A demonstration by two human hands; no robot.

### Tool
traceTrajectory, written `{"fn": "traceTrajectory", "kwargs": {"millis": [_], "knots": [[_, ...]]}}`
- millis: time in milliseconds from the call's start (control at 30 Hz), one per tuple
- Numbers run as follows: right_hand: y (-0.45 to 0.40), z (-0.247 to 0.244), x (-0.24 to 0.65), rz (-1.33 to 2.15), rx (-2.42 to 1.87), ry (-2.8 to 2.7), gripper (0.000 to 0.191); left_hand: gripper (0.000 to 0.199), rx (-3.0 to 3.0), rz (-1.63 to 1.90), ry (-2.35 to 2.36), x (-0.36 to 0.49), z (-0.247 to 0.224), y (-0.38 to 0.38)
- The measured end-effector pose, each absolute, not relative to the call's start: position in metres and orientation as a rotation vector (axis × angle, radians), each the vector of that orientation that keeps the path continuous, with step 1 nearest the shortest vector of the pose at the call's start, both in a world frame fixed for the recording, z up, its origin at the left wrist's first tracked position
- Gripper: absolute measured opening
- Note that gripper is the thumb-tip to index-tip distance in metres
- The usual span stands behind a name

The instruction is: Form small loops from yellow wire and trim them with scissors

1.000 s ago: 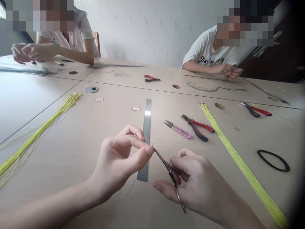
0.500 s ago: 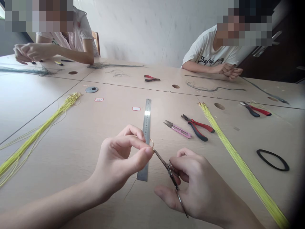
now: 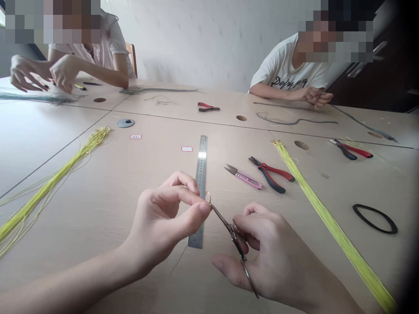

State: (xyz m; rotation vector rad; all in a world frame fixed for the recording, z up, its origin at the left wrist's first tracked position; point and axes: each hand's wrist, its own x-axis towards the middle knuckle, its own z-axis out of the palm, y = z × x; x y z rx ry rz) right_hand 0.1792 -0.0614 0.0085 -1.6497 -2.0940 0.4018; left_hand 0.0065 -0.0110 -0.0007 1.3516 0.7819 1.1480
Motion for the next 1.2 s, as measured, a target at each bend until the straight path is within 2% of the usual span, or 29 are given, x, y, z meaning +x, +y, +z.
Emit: {"fn": "traceTrajectory", "kwargs": {"millis": [1200], "knots": [[-0.0612,0.0070,0.1783,0.383,-1.641,-2.075,0.052,0.022,1.326,1.130,0.749,0.0070,-0.0013,-0.0105]]}}
